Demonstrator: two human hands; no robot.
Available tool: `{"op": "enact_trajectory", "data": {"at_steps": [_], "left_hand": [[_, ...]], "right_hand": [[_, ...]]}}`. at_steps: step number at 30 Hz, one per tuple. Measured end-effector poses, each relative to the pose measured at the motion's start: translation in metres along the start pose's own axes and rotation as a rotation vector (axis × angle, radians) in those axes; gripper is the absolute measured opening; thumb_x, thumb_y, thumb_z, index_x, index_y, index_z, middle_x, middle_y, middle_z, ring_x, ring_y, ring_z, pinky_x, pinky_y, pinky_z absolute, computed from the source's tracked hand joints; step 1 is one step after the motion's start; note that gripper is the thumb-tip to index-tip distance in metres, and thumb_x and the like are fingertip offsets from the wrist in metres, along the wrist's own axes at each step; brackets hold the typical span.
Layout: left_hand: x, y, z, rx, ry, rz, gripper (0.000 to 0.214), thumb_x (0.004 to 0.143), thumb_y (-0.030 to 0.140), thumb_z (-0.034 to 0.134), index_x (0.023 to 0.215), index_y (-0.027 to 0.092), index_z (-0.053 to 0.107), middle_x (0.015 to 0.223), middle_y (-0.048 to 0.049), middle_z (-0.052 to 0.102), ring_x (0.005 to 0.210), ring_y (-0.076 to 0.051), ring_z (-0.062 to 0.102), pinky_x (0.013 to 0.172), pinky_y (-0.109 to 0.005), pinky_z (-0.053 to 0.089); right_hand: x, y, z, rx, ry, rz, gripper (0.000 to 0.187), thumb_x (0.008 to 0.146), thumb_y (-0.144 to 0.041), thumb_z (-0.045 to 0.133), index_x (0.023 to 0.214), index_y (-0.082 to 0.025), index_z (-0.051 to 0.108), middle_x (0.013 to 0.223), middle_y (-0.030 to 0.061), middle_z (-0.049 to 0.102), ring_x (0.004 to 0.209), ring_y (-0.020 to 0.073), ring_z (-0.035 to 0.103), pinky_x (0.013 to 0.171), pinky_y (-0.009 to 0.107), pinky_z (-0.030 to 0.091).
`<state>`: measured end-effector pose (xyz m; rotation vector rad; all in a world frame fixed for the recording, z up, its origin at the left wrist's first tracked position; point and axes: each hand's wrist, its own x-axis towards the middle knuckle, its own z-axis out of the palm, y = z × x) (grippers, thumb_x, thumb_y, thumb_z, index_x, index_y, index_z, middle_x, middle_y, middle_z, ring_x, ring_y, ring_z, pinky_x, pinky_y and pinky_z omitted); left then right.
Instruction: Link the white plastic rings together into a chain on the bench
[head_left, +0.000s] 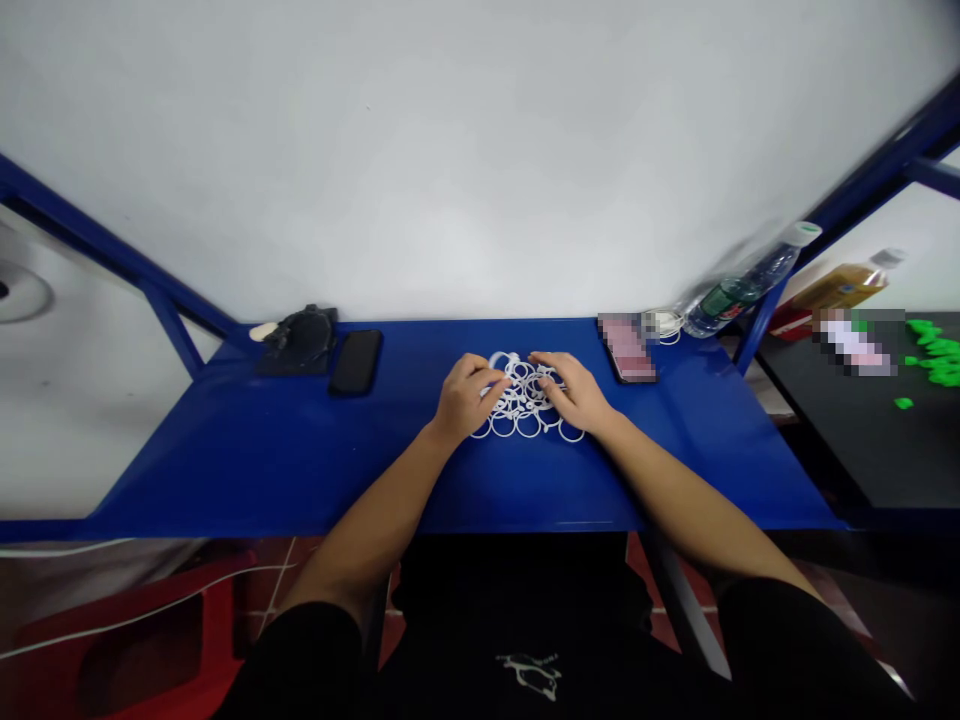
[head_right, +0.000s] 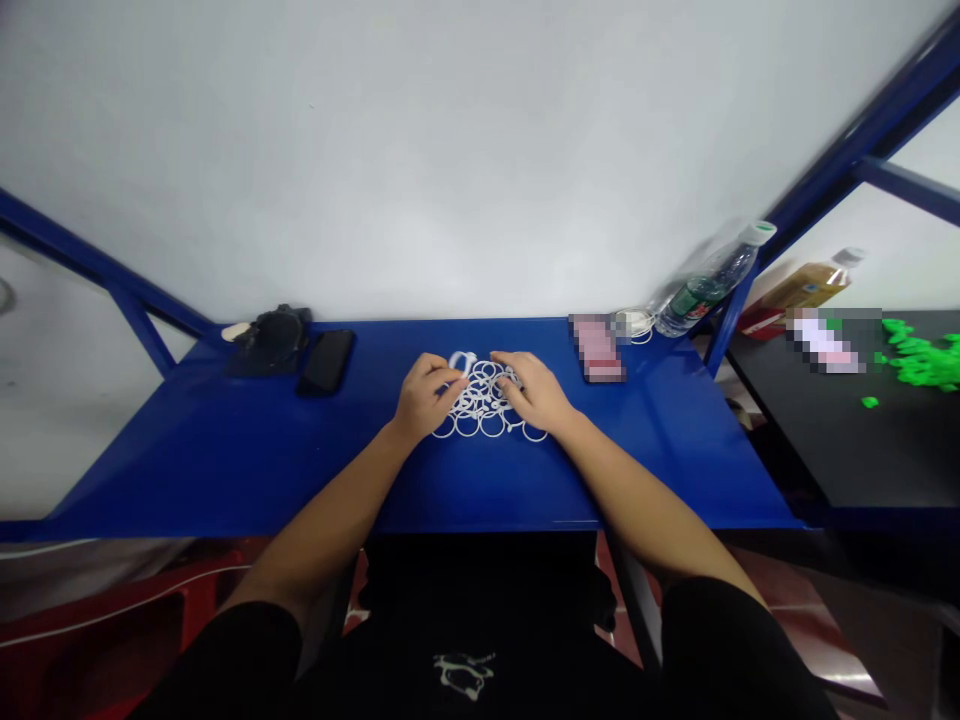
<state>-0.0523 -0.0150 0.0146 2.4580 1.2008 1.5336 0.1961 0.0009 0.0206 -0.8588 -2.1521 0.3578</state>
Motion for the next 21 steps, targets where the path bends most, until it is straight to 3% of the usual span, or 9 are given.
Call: {"op": "enact_trajectory", "data": {"at_steps": [4, 6, 8, 11, 16, 21], "left_hand": [[-0.001, -0.032, -0.003, 0.145, 0.014, -0.132, 0.017, 0.098, 0.034, 0.067, 0.094, 0.021, 0.077, 0.078, -0.003, 0.067, 0.075, -0.017, 0.063, 0.077, -0.033, 0.05], [-0.001, -0.044, -0.001, 0.171, -0.036, -0.218, 0.017, 0.096, 0.032, 0.07, 0.106, 0.021, 0.078, 0.082, -0.0028, 0.072, 0.069, -0.016, 0.062, 0.075, -0.033, 0.049], [-0.003, -0.051, 0.003, 0.15, -0.11, -0.3, 0.028, 0.093, 0.034, 0.074, 0.118, 0.021, 0.075, 0.092, -0.0035, 0.076, 0.064, -0.015, 0.062, 0.072, -0.033, 0.05], [-0.005, -0.052, 0.007, 0.075, -0.191, -0.36, 0.032, 0.091, 0.037, 0.076, 0.118, 0.022, 0.075, 0.096, -0.0043, 0.078, 0.063, -0.014, 0.064, 0.07, -0.032, 0.052], [-0.008, -0.041, 0.009, 0.008, -0.279, -0.323, 0.026, 0.094, 0.038, 0.071, 0.113, 0.021, 0.077, 0.094, -0.0053, 0.078, 0.078, -0.018, 0.07, 0.078, -0.034, 0.056], [-0.005, -0.028, 0.008, -0.049, -0.392, -0.161, 0.037, 0.097, 0.043, 0.068, 0.126, 0.021, 0.071, 0.123, -0.0097, 0.074, 0.113, -0.025, 0.068, 0.101, -0.044, 0.054]], "right_hand": [[0.001, 0.029, -0.006, -0.136, -0.029, 0.077, 0.033, 0.102, -0.022, 0.046, 0.123, -0.021, 0.071, 0.118, 0.0107, 0.076, 0.11, 0.0292, 0.068, 0.099, 0.052, 0.052], [0.001, 0.042, -0.008, -0.175, -0.071, 0.104, 0.036, 0.097, -0.015, 0.046, 0.12, -0.018, 0.073, 0.118, 0.0114, 0.077, 0.107, 0.0294, 0.069, 0.097, 0.051, 0.052], [0.0, 0.051, -0.009, -0.201, -0.116, 0.115, 0.039, 0.095, -0.01, 0.046, 0.122, -0.018, 0.073, 0.12, 0.0112, 0.077, 0.105, 0.0283, 0.069, 0.097, 0.049, 0.052], [0.0, 0.054, -0.007, -0.233, -0.185, 0.109, 0.037, 0.095, -0.012, 0.05, 0.124, -0.018, 0.073, 0.12, 0.011, 0.077, 0.101, 0.0266, 0.069, 0.095, 0.046, 0.051], [-0.001, 0.049, -0.003, -0.261, -0.236, 0.127, 0.029, 0.096, -0.017, 0.058, 0.12, -0.017, 0.074, 0.108, 0.0119, 0.077, 0.096, 0.0257, 0.068, 0.091, 0.042, 0.051], [-0.001, 0.041, -0.003, -0.208, -0.169, 0.15, 0.03, 0.094, -0.023, 0.066, 0.122, -0.018, 0.073, 0.092, 0.008, 0.073, 0.086, 0.0236, 0.065, 0.084, 0.039, 0.052]]}}
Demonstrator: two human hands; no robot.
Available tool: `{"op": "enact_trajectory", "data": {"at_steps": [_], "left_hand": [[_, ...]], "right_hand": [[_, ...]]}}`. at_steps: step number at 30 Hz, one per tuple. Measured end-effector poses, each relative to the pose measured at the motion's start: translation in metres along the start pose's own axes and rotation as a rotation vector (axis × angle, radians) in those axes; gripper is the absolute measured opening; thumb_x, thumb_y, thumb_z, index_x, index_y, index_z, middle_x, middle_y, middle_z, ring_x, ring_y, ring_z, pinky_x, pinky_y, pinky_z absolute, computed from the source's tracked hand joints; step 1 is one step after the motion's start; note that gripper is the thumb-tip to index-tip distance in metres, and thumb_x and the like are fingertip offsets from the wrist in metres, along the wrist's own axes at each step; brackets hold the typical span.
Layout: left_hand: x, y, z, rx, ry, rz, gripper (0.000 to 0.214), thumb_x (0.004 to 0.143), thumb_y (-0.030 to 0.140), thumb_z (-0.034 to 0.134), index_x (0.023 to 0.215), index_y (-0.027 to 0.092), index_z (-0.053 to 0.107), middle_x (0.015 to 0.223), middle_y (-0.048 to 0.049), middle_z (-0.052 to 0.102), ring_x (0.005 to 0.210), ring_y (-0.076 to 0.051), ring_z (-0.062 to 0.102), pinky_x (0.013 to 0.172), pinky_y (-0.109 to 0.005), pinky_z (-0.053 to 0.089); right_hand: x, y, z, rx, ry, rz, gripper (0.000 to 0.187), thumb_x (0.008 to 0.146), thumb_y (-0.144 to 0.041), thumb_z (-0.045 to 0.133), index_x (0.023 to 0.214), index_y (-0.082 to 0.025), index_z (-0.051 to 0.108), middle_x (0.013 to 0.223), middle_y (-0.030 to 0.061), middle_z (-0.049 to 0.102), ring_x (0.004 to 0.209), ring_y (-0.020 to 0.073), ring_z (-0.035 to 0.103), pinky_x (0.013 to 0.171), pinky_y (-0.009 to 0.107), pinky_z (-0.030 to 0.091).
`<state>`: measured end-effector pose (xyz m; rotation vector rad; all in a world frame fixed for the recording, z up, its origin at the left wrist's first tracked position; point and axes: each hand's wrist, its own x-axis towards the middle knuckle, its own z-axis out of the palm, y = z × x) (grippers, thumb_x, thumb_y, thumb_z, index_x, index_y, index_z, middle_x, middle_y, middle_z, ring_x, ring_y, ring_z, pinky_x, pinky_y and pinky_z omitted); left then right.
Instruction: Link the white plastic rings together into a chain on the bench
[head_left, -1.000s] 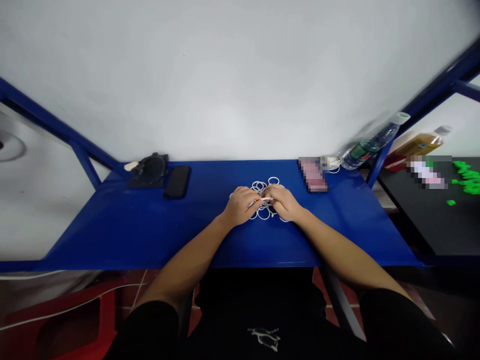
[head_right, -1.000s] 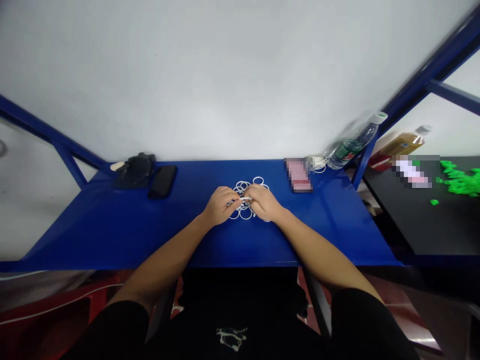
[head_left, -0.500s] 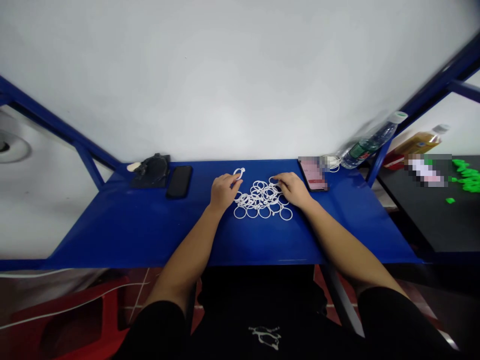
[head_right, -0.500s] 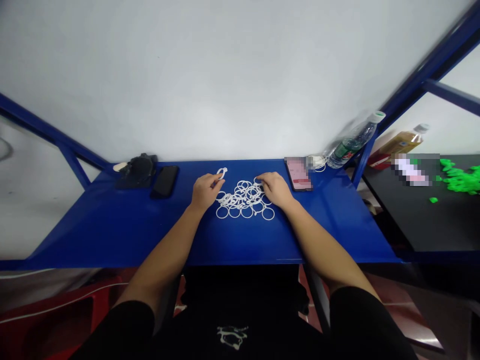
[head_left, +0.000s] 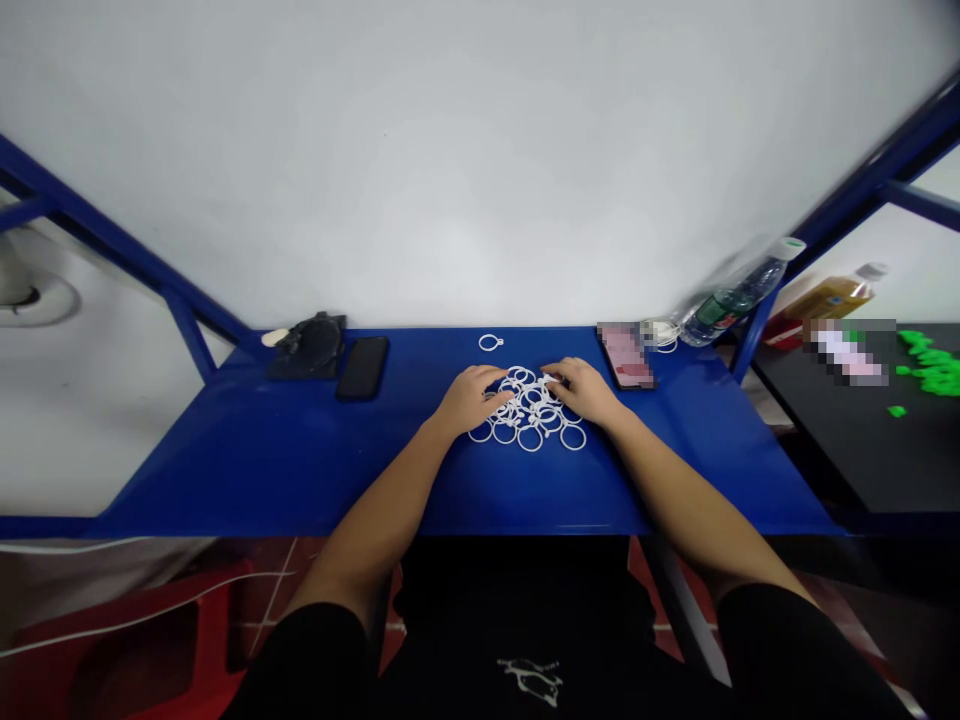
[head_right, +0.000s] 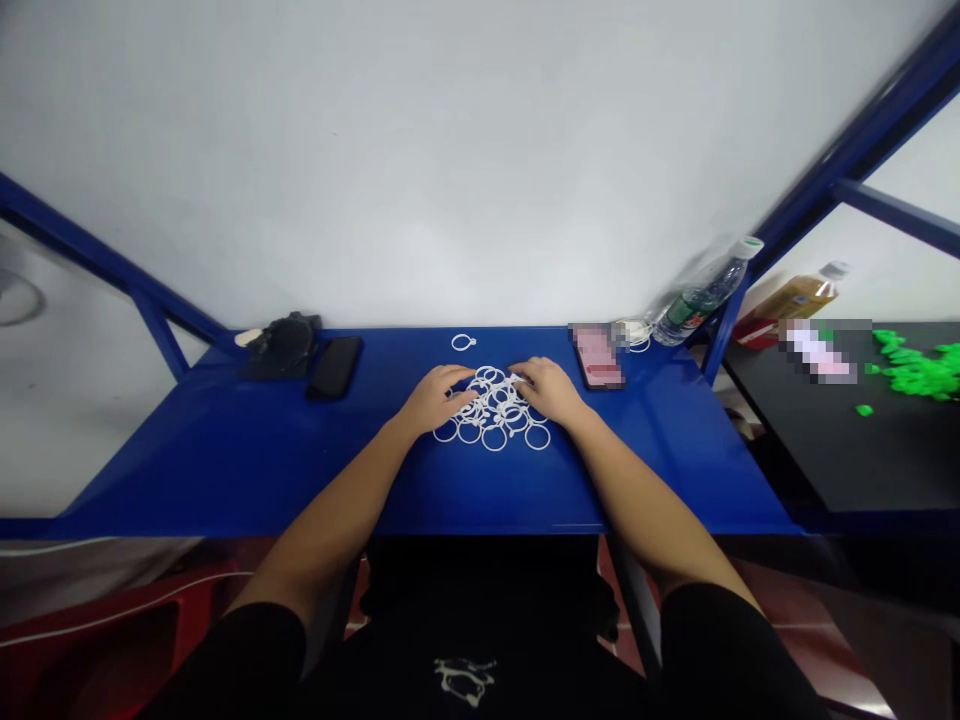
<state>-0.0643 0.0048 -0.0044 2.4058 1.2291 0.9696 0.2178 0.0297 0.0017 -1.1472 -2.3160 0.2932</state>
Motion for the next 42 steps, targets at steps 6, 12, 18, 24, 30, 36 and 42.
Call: {"op": "enact_trajectory", "data": {"at_steps": [6, 12, 18, 24, 30, 36, 42], "left_hand": [[-0.003, 0.019, 0.003, 0.008, -0.179, 0.088, 0.047, 0.095, 0.048, 0.07, 0.135, 0.023, 0.065, 0.137, -0.0099, 0.069, 0.126, -0.028, 0.064, 0.106, -0.049, 0.049], [-0.004, 0.029, 0.004, -0.004, -0.15, 0.111, 0.027, 0.099, 0.045, 0.066, 0.112, 0.023, 0.074, 0.111, -0.0056, 0.078, 0.105, -0.023, 0.071, 0.094, -0.042, 0.05], [-0.003, 0.037, -0.002, -0.025, -0.005, 0.127, 0.028, 0.103, 0.044, 0.055, 0.1, 0.021, 0.071, 0.092, -0.0044, 0.077, 0.086, -0.02, 0.069, 0.085, -0.039, 0.047], [-0.002, 0.042, 0.001, -0.005, 0.056, 0.172, 0.023, 0.102, 0.033, 0.055, 0.087, 0.023, 0.069, 0.083, -0.0017, 0.075, 0.081, -0.018, 0.068, 0.083, -0.038, 0.046], [-0.002, 0.042, 0.003, 0.007, 0.111, 0.154, 0.02, 0.098, 0.027, 0.055, 0.082, 0.022, 0.067, 0.079, -0.0027, 0.072, 0.077, -0.018, 0.065, 0.082, -0.038, 0.047], [-0.002, 0.044, 0.002, -0.004, 0.111, 0.186, 0.019, 0.1, 0.028, 0.053, 0.086, 0.021, 0.065, 0.083, -0.0029, 0.072, 0.079, -0.018, 0.064, 0.08, -0.037, 0.046], [-0.002, 0.05, 0.005, 0.018, 0.044, 0.225, 0.018, 0.101, 0.028, 0.054, 0.091, 0.021, 0.066, 0.086, -0.0037, 0.074, 0.083, -0.02, 0.066, 0.081, -0.037, 0.046]], "right_hand": [[-0.002, -0.013, -0.002, 0.15, 0.154, 0.016, 0.028, 0.099, -0.036, 0.064, 0.12, -0.021, 0.074, 0.085, 0.005, 0.071, 0.077, 0.0202, 0.064, 0.076, 0.036, 0.054], [-0.006, -0.032, 0.001, 0.448, 0.314, 0.112, 0.029, 0.098, -0.042, 0.066, 0.119, -0.024, 0.075, 0.094, 0.0053, 0.076, 0.078, 0.0186, 0.069, 0.075, 0.035, 0.059], [-0.012, -0.057, 0.006, 0.504, 0.209, 0.047, 0.035, 0.099, -0.04, 0.064, 0.13, -0.025, 0.07, 0.092, 0.0025, 0.076, 0.071, 0.0154, 0.068, 0.07, 0.032, 0.059], [-0.015, -0.058, 0.002, 0.315, 0.221, -0.086, 0.023, 0.098, -0.033, 0.063, 0.117, -0.024, 0.072, 0.09, 0.0028, 0.077, 0.071, 0.0152, 0.069, 0.068, 0.028, 0.057], [-0.015, -0.058, -0.002, 0.327, 0.178, -0.154, 0.016, 0.095, -0.026, 0.058, 0.104, -0.024, 0.072, 0.093, 0.0037, 0.078, 0.078, 0.0179, 0.072, 0.071, 0.03, 0.058], [-0.013, -0.062, -0.002, 0.402, 0.205, -0.185, 0.021, 0.086, -0.015, 0.054, 0.093, -0.024, 0.072, 0.088, 0.0026, 0.077, 0.077, 0.0181, 0.073, 0.072, 0.032, 0.057], [-0.01, -0.061, -0.005, 0.445, 0.189, -0.183, 0.026, 0.083, -0.01, 0.047, 0.083, -0.023, 0.07, 0.077, 0.0009, 0.072, 0.072, 0.0175, 0.07, 0.071, 0.032, 0.056]]}}
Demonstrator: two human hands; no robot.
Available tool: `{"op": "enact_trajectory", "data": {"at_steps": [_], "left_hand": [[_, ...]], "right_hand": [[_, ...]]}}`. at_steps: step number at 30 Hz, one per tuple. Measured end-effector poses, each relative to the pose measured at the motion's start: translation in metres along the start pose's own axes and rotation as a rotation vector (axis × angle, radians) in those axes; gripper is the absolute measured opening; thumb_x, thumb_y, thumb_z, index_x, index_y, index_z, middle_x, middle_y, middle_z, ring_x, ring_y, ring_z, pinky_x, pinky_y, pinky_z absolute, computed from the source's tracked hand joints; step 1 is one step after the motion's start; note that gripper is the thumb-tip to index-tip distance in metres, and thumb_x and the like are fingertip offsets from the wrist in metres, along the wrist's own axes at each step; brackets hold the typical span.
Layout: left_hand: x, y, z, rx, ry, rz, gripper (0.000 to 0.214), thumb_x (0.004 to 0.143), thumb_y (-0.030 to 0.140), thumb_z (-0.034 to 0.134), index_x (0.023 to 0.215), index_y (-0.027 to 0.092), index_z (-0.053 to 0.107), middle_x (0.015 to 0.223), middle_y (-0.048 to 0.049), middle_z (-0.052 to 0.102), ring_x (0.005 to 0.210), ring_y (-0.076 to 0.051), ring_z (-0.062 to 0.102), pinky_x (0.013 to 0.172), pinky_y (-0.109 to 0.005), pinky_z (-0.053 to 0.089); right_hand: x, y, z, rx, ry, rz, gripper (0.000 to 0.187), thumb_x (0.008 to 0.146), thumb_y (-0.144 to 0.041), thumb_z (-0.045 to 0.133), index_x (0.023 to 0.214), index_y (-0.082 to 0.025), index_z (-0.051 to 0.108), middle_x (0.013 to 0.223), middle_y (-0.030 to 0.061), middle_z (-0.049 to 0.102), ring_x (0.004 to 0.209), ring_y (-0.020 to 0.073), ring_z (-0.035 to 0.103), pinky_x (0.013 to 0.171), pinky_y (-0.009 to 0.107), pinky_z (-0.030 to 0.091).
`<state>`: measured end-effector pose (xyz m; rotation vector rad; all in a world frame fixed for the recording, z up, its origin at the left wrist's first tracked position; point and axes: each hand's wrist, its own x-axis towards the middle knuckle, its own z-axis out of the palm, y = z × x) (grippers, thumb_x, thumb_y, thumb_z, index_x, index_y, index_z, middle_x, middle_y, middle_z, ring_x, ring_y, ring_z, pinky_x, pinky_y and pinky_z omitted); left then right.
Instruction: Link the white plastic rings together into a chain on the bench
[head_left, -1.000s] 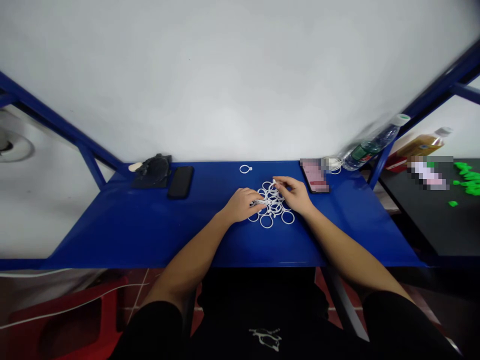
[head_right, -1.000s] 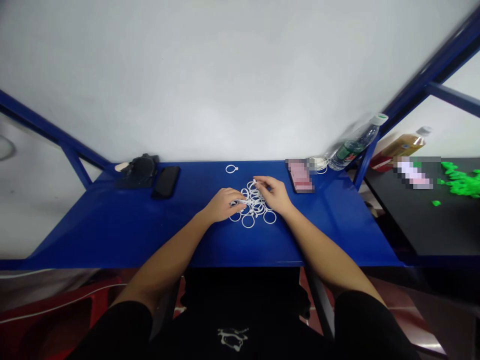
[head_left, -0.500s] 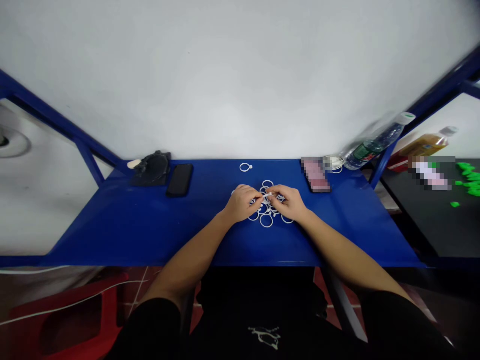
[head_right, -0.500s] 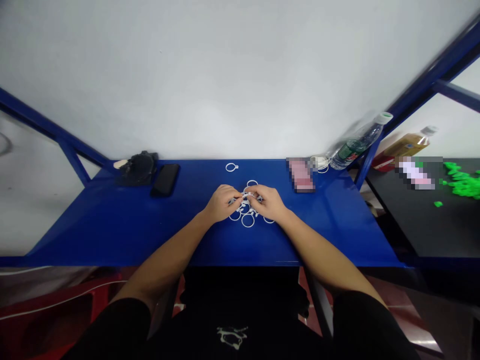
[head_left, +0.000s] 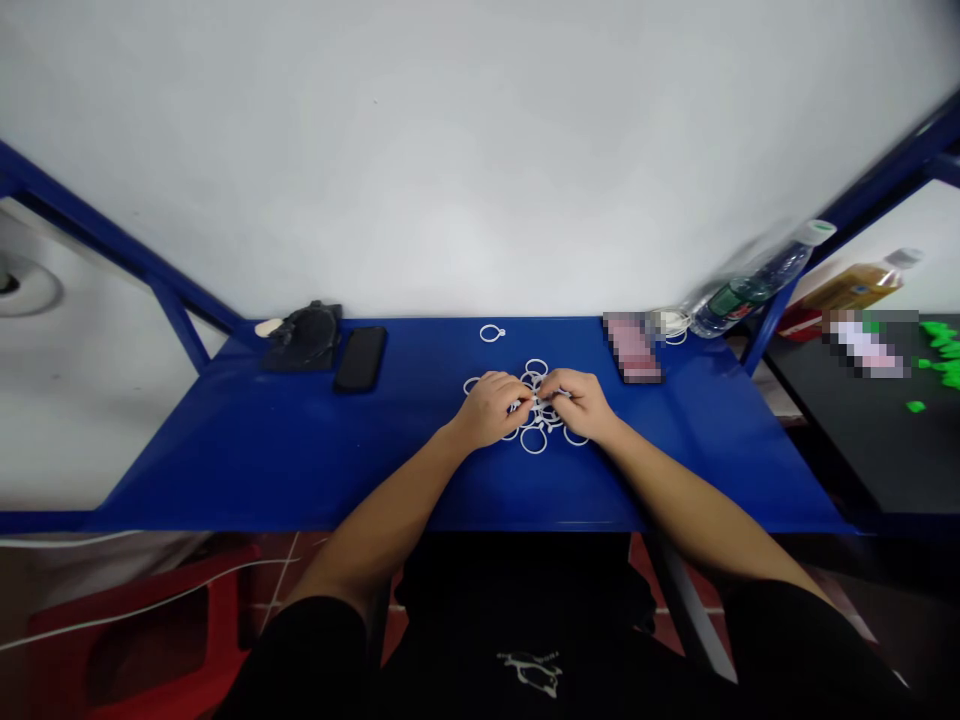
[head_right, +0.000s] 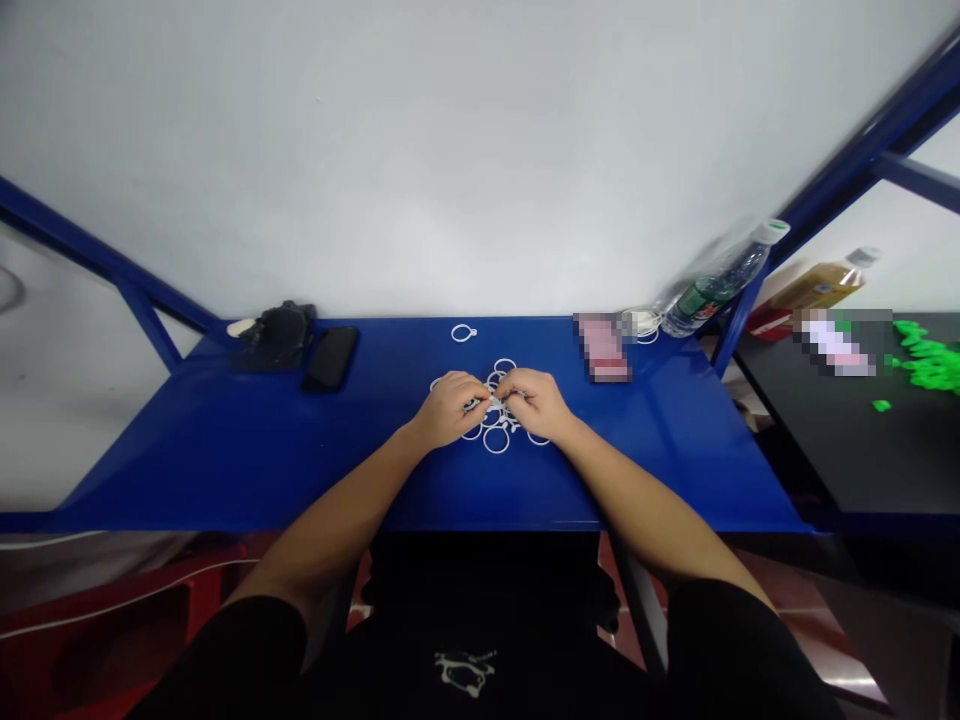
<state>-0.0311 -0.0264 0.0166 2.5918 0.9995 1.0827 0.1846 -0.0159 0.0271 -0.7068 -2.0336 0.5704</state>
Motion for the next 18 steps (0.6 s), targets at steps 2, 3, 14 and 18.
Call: {"op": "enact_trajectory", "data": {"at_steps": [2, 3, 14, 18], "left_hand": [[0.0, 0.001, -0.001, 0.003, -0.001, 0.01, 0.018, 0.102, 0.028, 0.054, 0.092, 0.021, 0.066, 0.086, -0.0037, 0.073, 0.082, -0.019, 0.065, 0.079, -0.037, 0.046], [0.0, 0.0, -0.002, 0.005, 0.007, 0.011, 0.018, 0.102, 0.028, 0.053, 0.092, 0.021, 0.066, 0.087, -0.0038, 0.073, 0.082, -0.019, 0.065, 0.079, -0.036, 0.046], [-0.003, -0.051, -0.011, 0.116, 0.218, -0.521, 0.028, 0.098, 0.024, 0.064, 0.125, 0.022, 0.071, 0.095, -0.0047, 0.073, 0.087, -0.02, 0.069, 0.083, -0.033, 0.053], [-0.004, -0.054, -0.01, 0.026, 0.078, -0.705, 0.041, 0.098, 0.025, 0.065, 0.139, 0.023, 0.064, 0.105, -0.0023, 0.078, 0.082, -0.018, 0.071, 0.085, -0.031, 0.054]], "right_hand": [[0.0, -0.001, -0.001, -0.018, -0.006, 0.002, 0.029, 0.085, -0.01, 0.046, 0.085, -0.024, 0.071, 0.076, 0.0008, 0.072, 0.071, 0.0174, 0.069, 0.071, 0.032, 0.056], [0.0, -0.001, -0.001, -0.039, 0.007, -0.004, 0.03, 0.087, -0.011, 0.046, 0.09, -0.024, 0.072, 0.081, 0.0015, 0.074, 0.074, 0.0181, 0.07, 0.073, 0.034, 0.057], [0.003, 0.036, -0.019, -0.323, -0.044, 0.066, 0.034, 0.092, -0.013, 0.05, 0.117, -0.022, 0.071, 0.116, 0.009, 0.075, 0.11, 0.0288, 0.068, 0.099, 0.051, 0.052], [0.005, 0.043, -0.021, -0.342, -0.161, 0.054, 0.038, 0.086, -0.009, 0.049, 0.114, -0.019, 0.073, 0.121, 0.0112, 0.074, 0.112, 0.0295, 0.067, 0.1, 0.05, 0.05]]}}
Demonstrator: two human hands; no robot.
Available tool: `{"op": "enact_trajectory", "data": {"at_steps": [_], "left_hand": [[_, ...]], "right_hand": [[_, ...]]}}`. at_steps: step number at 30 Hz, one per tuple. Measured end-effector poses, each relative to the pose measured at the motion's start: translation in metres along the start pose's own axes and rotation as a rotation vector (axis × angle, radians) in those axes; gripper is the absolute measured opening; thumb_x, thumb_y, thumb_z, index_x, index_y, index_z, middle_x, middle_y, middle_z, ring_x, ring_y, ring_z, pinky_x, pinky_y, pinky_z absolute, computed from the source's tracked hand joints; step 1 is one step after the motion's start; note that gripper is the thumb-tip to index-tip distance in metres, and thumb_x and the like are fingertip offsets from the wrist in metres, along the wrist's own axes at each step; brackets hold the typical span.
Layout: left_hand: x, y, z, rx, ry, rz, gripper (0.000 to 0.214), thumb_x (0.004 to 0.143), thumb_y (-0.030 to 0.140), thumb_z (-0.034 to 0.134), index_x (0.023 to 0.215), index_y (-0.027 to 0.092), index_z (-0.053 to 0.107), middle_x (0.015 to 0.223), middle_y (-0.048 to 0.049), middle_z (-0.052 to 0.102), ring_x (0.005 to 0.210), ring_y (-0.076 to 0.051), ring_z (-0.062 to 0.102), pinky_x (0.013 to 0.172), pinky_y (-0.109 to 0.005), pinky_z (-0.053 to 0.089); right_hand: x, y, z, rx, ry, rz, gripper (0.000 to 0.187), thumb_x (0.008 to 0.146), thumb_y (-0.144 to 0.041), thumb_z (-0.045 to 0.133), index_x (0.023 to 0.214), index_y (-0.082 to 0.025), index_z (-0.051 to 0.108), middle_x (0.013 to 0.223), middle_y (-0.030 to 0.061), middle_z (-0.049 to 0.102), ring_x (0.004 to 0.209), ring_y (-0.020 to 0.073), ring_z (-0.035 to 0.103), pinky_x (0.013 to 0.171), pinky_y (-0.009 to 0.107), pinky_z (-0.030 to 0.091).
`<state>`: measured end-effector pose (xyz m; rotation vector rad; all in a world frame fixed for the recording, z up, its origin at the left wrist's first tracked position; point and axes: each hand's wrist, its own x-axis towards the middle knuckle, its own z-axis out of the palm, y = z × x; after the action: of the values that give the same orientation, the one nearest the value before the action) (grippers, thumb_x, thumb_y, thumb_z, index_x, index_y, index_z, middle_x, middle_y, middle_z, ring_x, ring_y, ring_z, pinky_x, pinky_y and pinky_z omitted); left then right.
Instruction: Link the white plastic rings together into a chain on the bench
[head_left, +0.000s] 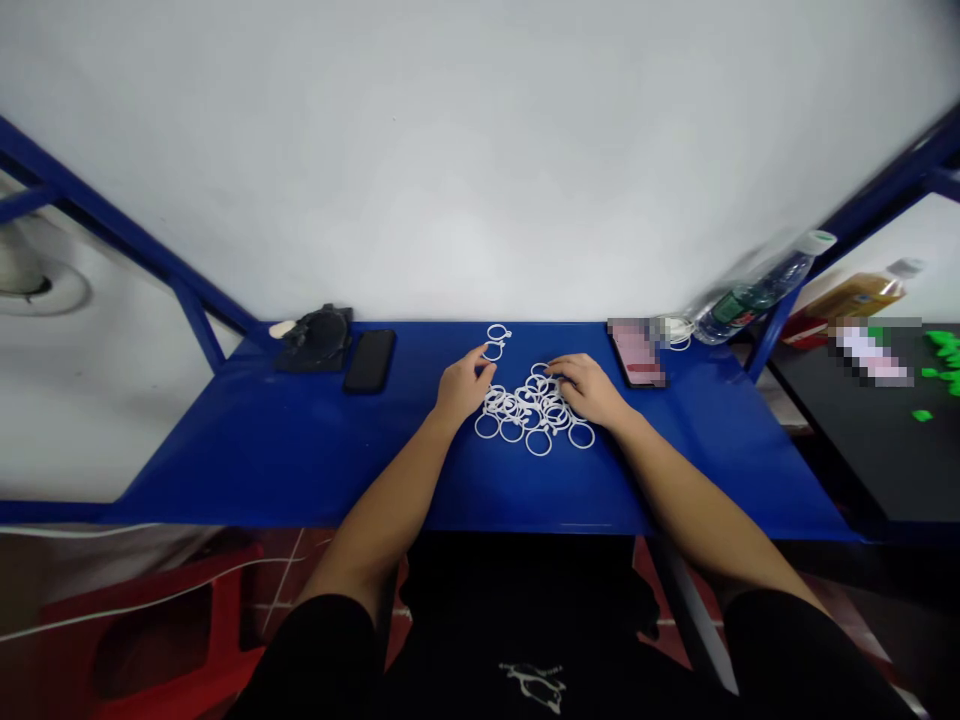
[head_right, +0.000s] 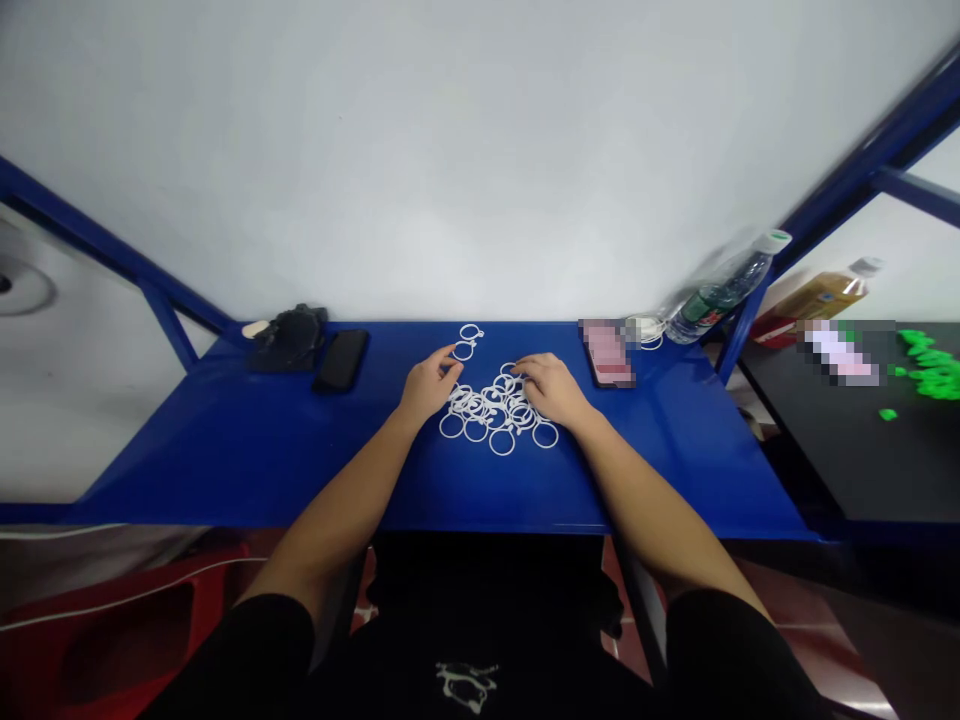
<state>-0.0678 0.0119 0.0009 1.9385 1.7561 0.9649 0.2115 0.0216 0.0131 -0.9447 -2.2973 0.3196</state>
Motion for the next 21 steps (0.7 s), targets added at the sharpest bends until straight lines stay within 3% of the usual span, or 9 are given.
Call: {"op": "enact_trajectory", "data": {"at_steps": [2, 5, 8, 11, 13, 17, 21], "left_hand": [[-0.004, 0.003, 0.0, 0.001, -0.012, 0.045, 0.036, 0.098, 0.028, 0.066, 0.133, 0.022, 0.067, 0.108, -0.0029, 0.078, 0.081, -0.017, 0.07, 0.087, -0.033, 0.054], [-0.01, 0.008, 0.001, 0.035, -0.031, 0.173, 0.027, 0.096, 0.031, 0.069, 0.121, 0.021, 0.073, 0.11, -0.0051, 0.077, 0.097, -0.021, 0.069, 0.095, -0.037, 0.053], [-0.014, 0.012, 0.005, 0.056, -0.127, 0.308, 0.025, 0.096, 0.034, 0.069, 0.117, 0.021, 0.074, 0.113, -0.0064, 0.076, 0.106, -0.024, 0.067, 0.098, -0.041, 0.052], [-0.017, 0.014, 0.01, 0.061, -0.215, 0.404, 0.024, 0.098, 0.037, 0.067, 0.115, 0.022, 0.074, 0.112, -0.0056, 0.076, 0.104, -0.024, 0.067, 0.097, -0.041, 0.052], [-0.018, 0.015, 0.011, 0.078, -0.221, 0.414, 0.023, 0.099, 0.038, 0.066, 0.114, 0.023, 0.074, 0.111, -0.0051, 0.076, 0.103, -0.023, 0.068, 0.095, -0.041, 0.052], [-0.018, 0.016, 0.012, 0.074, -0.114, 0.362, 0.028, 0.1, 0.037, 0.065, 0.124, 0.023, 0.071, 0.111, -0.0061, 0.076, 0.103, -0.023, 0.068, 0.094, -0.042, 0.051], [-0.02, 0.021, 0.011, 0.015, -0.038, 0.465, 0.035, 0.101, 0.04, 0.063, 0.131, 0.022, 0.067, 0.118, -0.008, 0.073, 0.11, -0.024, 0.066, 0.097, -0.042, 0.05]], "right_hand": [[-0.001, -0.002, -0.006, -0.013, -0.027, -0.01, 0.039, 0.085, -0.01, 0.049, 0.114, -0.019, 0.073, 0.121, 0.0112, 0.074, 0.11, 0.0293, 0.066, 0.099, 0.049, 0.05], [-0.004, -0.007, -0.019, -0.006, -0.09, 0.019, 0.033, 0.089, -0.016, 0.054, 0.117, -0.019, 0.072, 0.105, 0.0089, 0.076, 0.095, 0.0259, 0.068, 0.088, 0.042, 0.052], [-0.006, -0.011, -0.025, -0.002, -0.186, 0.067, 0.027, 0.094, -0.028, 0.061, 0.117, -0.02, 0.073, 0.091, 0.0059, 0.076, 0.08, 0.0217, 0.068, 0.074, 0.034, 0.051], [-0.007, -0.01, -0.023, -0.017, -0.231, 0.068, 0.02, 0.097, -0.028, 0.059, 0.106, -0.02, 0.075, 0.093, 0.0063, 0.077, 0.077, 0.0192, 0.069, 0.07, 0.031, 0.049], [-0.006, -0.009, -0.021, -0.015, -0.193, 0.094, 0.019, 0.097, -0.025, 0.056, 0.101, -0.02, 0.075, 0.092, 0.0057, 0.077, 0.074, 0.0181, 0.069, 0.069, 0.03, 0.048], [-0.006, -0.016, -0.015, 0.067, 0.013, 0.136, 0.017, 0.093, -0.02, 0.055, 0.097, -0.02, 0.072, 0.083, 0.0031, 0.076, 0.068, 0.0163, 0.066, 0.064, 0.028, 0.046], [-0.005, -0.034, -0.008, 0.171, 0.104, 0.054, 0.012, 0.091, -0.021, 0.057, 0.093, -0.021, 0.069, 0.083, 0.0017, 0.074, 0.061, 0.013, 0.061, 0.06, 0.026, 0.046]]}}
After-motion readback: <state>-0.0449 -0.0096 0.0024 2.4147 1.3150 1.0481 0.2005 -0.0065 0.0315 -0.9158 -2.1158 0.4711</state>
